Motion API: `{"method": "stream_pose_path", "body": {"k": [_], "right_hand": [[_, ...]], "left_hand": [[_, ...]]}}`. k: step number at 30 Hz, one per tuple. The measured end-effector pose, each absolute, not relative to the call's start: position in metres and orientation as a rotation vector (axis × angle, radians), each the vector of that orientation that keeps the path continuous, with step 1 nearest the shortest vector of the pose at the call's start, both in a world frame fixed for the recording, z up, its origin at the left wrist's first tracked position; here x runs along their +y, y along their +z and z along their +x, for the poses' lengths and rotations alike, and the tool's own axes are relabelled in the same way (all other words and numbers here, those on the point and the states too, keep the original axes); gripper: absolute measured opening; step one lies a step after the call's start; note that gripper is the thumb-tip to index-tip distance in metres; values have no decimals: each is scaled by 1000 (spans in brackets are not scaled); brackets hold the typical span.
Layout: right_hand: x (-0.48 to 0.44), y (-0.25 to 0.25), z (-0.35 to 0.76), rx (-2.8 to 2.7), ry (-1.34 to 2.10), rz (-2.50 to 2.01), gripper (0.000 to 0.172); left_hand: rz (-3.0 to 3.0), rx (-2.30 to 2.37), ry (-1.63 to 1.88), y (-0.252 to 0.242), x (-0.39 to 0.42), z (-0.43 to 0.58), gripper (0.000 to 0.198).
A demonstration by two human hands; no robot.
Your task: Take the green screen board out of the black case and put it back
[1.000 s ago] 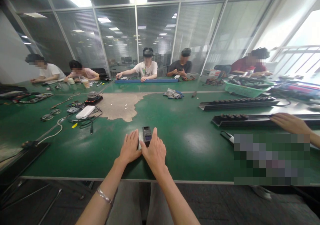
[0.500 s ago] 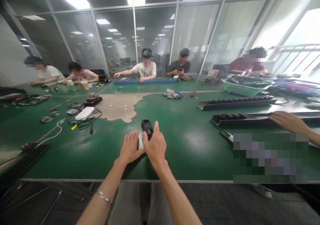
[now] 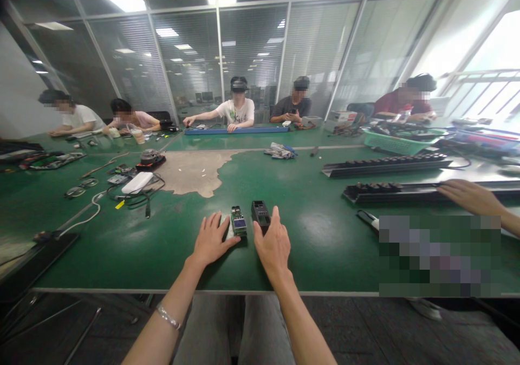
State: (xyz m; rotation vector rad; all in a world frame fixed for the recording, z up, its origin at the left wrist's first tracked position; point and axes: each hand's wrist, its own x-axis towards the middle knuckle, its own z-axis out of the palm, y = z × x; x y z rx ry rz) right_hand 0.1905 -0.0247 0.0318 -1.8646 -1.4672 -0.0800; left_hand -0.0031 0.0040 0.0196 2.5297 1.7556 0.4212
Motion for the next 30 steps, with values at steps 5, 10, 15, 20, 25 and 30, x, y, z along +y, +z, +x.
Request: {"method": "stream_pose_path", "body": {"k": [5,10,15,20,25,30], "right_hand": [[-28,28,189,-1491,-112,-1912,73],[-29,26,189,-1523,-149,-1923,73],[-31,23,190,-1539,-150,-1940,77],[-32,21,190,-1536,-204,-1894,81],[-32,21,191,-1534,-197,-1888,79],[-33,20,191,-1547,-162,-1942,74]], "left_hand": [[2522,1753,412,21,4,-3,87],[2523,1752,407,21,3,-3,86],[2518,1743,401,22,4,-2,85],[2509,1744,404,23,3,-3,83],[2502,1730,410,24,3,-3,76],[2494,1732,399,25,2,-3,75]]}}
